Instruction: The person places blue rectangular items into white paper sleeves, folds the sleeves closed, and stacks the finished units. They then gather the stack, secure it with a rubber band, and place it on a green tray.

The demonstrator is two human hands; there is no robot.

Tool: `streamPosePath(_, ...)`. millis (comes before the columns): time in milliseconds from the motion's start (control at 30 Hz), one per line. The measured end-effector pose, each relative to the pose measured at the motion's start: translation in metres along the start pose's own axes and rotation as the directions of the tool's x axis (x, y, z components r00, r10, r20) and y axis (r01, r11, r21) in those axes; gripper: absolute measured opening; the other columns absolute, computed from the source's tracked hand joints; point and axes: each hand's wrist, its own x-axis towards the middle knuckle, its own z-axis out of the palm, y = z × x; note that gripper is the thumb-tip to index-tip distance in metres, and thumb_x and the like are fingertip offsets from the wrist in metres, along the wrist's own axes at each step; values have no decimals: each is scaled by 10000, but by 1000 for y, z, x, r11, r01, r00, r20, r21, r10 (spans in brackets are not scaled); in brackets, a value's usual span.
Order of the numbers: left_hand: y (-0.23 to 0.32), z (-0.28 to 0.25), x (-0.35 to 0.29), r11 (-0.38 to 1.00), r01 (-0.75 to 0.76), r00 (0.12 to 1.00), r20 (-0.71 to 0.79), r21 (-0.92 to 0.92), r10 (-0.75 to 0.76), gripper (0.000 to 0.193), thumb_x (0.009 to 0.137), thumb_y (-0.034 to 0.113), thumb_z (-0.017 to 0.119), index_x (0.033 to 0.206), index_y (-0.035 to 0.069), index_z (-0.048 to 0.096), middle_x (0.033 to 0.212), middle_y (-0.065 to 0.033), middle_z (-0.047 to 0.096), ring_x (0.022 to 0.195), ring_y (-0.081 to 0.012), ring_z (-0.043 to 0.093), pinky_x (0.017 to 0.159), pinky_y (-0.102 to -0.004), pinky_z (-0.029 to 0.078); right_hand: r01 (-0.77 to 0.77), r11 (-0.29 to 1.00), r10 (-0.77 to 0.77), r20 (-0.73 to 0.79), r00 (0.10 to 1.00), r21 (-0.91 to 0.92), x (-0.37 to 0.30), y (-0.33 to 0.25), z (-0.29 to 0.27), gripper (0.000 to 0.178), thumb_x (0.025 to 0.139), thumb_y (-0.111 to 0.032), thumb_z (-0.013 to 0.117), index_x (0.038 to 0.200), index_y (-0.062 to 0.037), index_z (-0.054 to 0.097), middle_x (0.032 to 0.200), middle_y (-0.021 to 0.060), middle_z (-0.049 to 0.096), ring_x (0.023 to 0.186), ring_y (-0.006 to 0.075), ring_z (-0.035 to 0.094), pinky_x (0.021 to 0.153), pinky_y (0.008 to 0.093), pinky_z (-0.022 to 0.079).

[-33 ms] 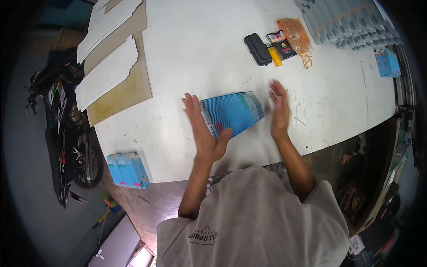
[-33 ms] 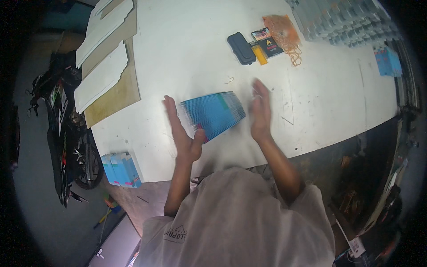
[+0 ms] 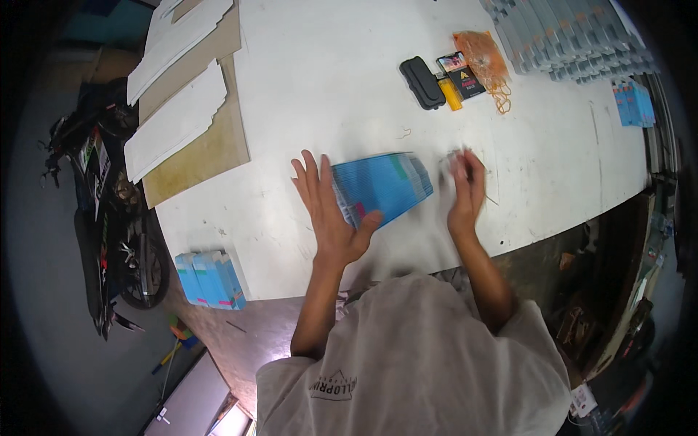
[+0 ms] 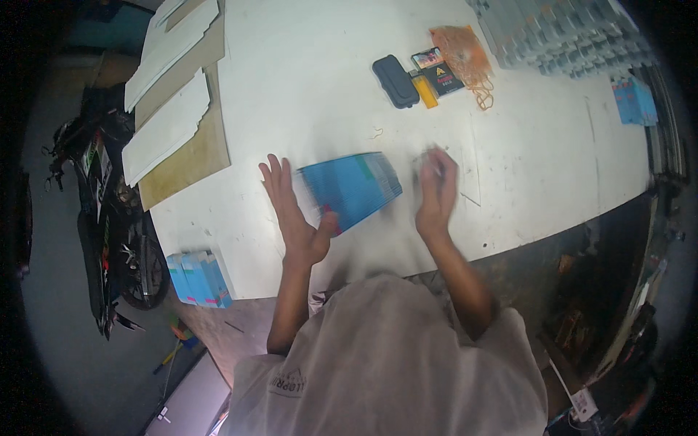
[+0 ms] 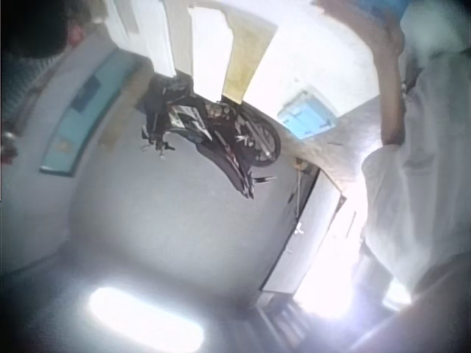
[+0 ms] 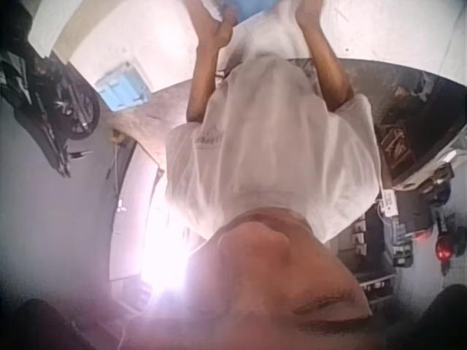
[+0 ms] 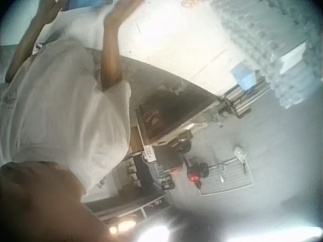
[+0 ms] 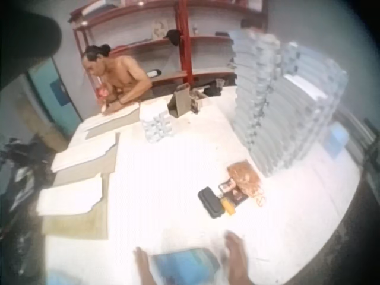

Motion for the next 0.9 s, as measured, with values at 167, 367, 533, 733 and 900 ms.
streamPosePath(167,19,16,5,976,-34,961,276,215,-28,1030,937,563,669,1574,-123,239,1576,-398,254,1481,-598,195,1212,-707,98,-562,822,498,362,788,91,-50,-38,19,235,1034,-105,566,1189,71,564,888,111,709,712,214,693,631,357,561)
streamPosePath(367,22,33,-7,935,-24,974,220,353,-58,998,927,520,708,1538,-147,285,1365,-362,394,1240,-503,404,1121,-664,251,-365,900,417,234,878,-237,-48,-24,45,169,1026,-107,566,996,48,627,857,105,711,714,204,701,649,357,571)
streamPosePath(533,17,33,-7,937,-34,982,188,348,-34,961,916,496,732,1512,-146,335,1306,-334,433,1183,-451,440,1021,-580,333,-599,622,506,325,799,505,-74,-11,50,140,1029,-108,567,1101,1,616,1017,61,700,896,169,678,781,360,553)
streamPosePath(733,17,36,-7,934,-35,989,149,356,-20,931,893,487,760,1483,-133,392,1280,-308,463,1157,-430,454,1002,-541,343,-647,362,363,538,761,671,-93,13,53,181,1016,-53,576,1195,-43,598,1119,28,658,995,109,602,882,295,481)
streamPosePath(900,20,36,-6,942,-11,989,142,337,-39,929,894,479,761,1485,-131,384,1277,-302,460,1151,-417,440,1000,-545,331,-607,662,327,559,762,440,-94,-3,60,177,1006,-8,578,1173,-62,596,1024,-34,600,935,67,547,831,259,447)
